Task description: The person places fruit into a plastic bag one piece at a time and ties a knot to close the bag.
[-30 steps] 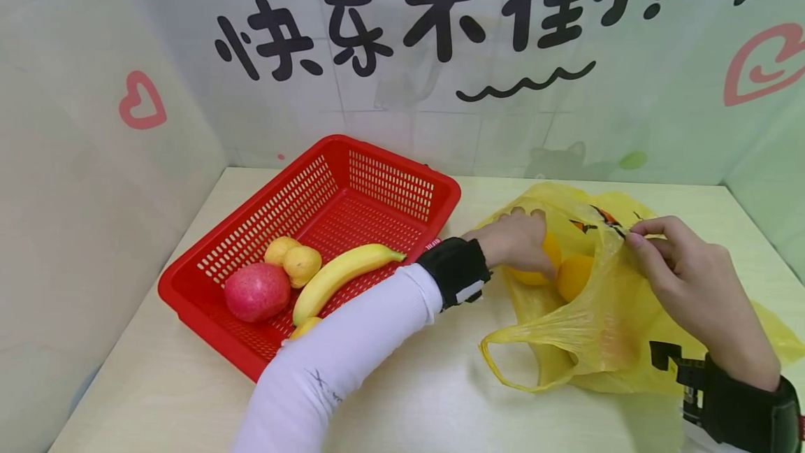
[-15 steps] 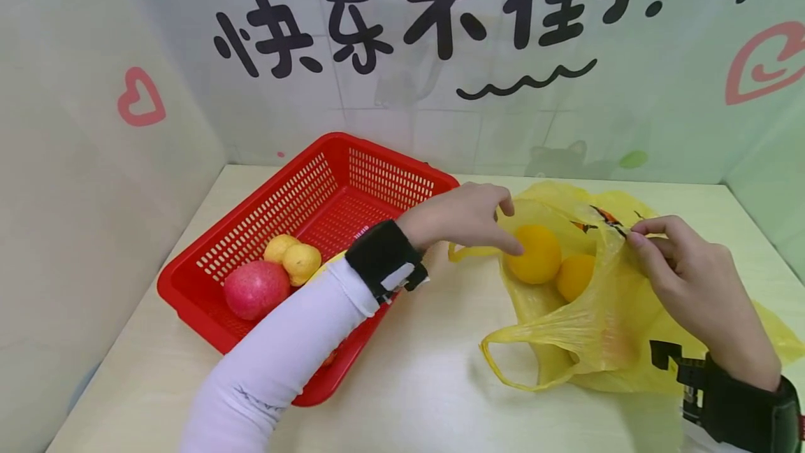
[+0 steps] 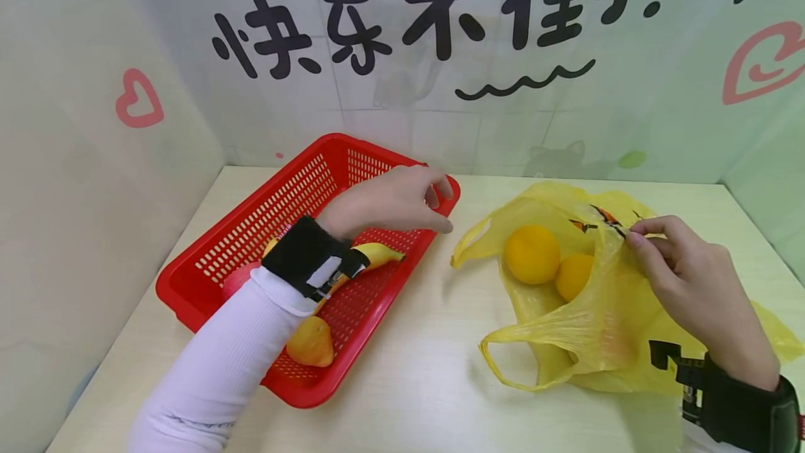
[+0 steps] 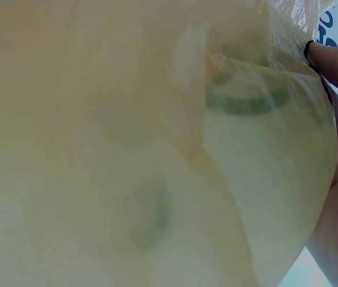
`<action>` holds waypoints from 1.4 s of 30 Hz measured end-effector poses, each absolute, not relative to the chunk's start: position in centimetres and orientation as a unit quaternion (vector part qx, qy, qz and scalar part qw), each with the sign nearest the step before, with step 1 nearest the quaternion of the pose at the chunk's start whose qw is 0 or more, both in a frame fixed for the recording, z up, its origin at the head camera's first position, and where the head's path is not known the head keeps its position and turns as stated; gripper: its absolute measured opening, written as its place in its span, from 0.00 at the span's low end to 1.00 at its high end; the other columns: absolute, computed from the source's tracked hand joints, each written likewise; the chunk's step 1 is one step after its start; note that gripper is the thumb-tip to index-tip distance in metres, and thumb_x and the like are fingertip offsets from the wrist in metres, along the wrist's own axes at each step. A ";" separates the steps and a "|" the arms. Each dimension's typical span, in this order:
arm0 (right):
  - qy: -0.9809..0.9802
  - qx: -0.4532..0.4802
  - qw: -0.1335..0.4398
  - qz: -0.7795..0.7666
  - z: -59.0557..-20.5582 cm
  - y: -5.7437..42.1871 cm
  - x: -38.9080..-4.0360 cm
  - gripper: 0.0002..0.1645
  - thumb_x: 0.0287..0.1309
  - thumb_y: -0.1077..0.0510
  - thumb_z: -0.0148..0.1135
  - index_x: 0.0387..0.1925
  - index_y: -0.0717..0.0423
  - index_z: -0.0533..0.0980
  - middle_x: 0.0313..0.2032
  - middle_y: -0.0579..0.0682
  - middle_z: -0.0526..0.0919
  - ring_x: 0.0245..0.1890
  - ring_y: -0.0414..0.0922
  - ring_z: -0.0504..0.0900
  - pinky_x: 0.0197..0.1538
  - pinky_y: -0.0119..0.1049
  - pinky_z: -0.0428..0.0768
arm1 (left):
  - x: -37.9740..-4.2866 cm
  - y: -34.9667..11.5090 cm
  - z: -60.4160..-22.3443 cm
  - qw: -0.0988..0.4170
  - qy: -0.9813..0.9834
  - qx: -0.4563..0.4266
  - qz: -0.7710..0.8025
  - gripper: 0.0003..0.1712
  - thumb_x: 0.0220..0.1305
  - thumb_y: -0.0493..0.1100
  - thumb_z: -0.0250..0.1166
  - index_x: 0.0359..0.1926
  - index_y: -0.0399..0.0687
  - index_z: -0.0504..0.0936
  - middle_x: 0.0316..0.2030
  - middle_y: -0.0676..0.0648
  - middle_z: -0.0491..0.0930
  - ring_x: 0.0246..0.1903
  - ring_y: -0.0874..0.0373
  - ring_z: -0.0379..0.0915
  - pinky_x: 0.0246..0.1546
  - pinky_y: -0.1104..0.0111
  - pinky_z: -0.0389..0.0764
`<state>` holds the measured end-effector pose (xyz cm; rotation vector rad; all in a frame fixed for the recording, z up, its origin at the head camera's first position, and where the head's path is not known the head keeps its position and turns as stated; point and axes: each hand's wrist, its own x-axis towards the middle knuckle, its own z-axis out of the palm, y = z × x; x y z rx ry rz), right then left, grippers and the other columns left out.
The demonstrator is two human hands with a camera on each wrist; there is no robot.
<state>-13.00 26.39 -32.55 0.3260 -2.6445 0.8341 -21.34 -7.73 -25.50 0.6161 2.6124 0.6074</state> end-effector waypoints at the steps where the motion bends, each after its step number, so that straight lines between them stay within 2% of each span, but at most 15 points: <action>1: -0.933 0.114 0.172 0.295 -32.5 26.4 -13.0 0.10 0.70 0.61 0.55 0.47 0.64 0.74 0.38 0.72 0.85 0.33 0.06 0.65 0.30 0.11 0.68 | -21.4 -8.2 -25.6 0.192 0.933 0.218 0.212 0.31 0.57 0.51 0.71 0.60 0.50 0.73 0.52 0.48 0.77 0.48 0.55 0.73 0.47 0.66 0.82; 9: -0.935 0.110 0.165 0.296 -32.4 26.3 -12.9 0.10 0.70 0.62 0.55 0.47 0.65 0.74 0.38 0.73 0.84 0.33 0.06 0.65 0.31 0.10 0.68 | -21.2 -11.5 -26.8 0.209 0.948 0.161 0.176 0.40 0.53 0.51 0.74 0.64 0.50 0.68 0.58 0.49 0.75 0.52 0.53 0.71 0.53 0.61 0.81; 15: -0.935 0.110 0.166 0.294 -32.4 26.3 -12.9 0.10 0.70 0.61 0.54 0.47 0.64 0.74 0.38 0.72 0.85 0.33 0.06 0.65 0.30 0.11 0.68 | -21.5 -13.3 -28.3 0.273 0.939 0.135 0.161 0.55 0.52 0.52 0.75 0.74 0.49 0.53 0.69 0.44 0.65 0.63 0.48 0.65 0.63 0.53 0.74; 23: -0.934 0.108 0.165 0.298 -32.4 26.4 -12.9 0.10 0.70 0.61 0.55 0.48 0.64 0.74 0.38 0.72 0.85 0.32 0.08 0.67 0.29 0.13 0.68 | -21.9 -14.4 -30.6 0.350 0.921 0.064 0.158 0.60 0.55 0.47 0.74 0.78 0.48 0.44 0.75 0.42 0.54 0.70 0.43 0.57 0.67 0.48 0.68; 28: -0.934 0.111 0.165 0.296 -32.4 26.4 -13.0 0.11 0.70 0.61 0.55 0.48 0.64 0.74 0.38 0.72 0.85 0.33 0.06 0.66 0.31 0.10 0.68 | -21.8 -14.7 -31.6 0.372 0.910 0.044 0.179 0.54 0.58 0.43 0.72 0.77 0.48 0.48 0.74 0.41 0.56 0.67 0.43 0.61 0.65 0.48 0.71; 35: -0.935 0.111 0.165 0.294 -32.5 26.4 -13.0 0.11 0.70 0.59 0.55 0.48 0.63 0.74 0.38 0.71 0.85 0.32 0.08 0.67 0.30 0.13 0.69 | -22.0 -14.9 -32.4 0.374 0.911 0.050 0.165 0.43 0.55 0.38 0.73 0.70 0.47 0.62 0.62 0.40 0.70 0.56 0.44 0.71 0.58 0.51 0.78; 42: -0.935 0.113 0.169 0.291 -32.6 26.4 -12.9 0.10 0.70 0.59 0.54 0.47 0.63 0.74 0.37 0.70 0.85 0.32 0.08 0.67 0.29 0.14 0.69 | -21.8 -14.8 -32.7 0.369 0.918 0.043 0.137 0.48 0.54 0.35 0.73 0.73 0.49 0.59 0.61 0.40 0.70 0.53 0.45 0.72 0.59 0.52 0.78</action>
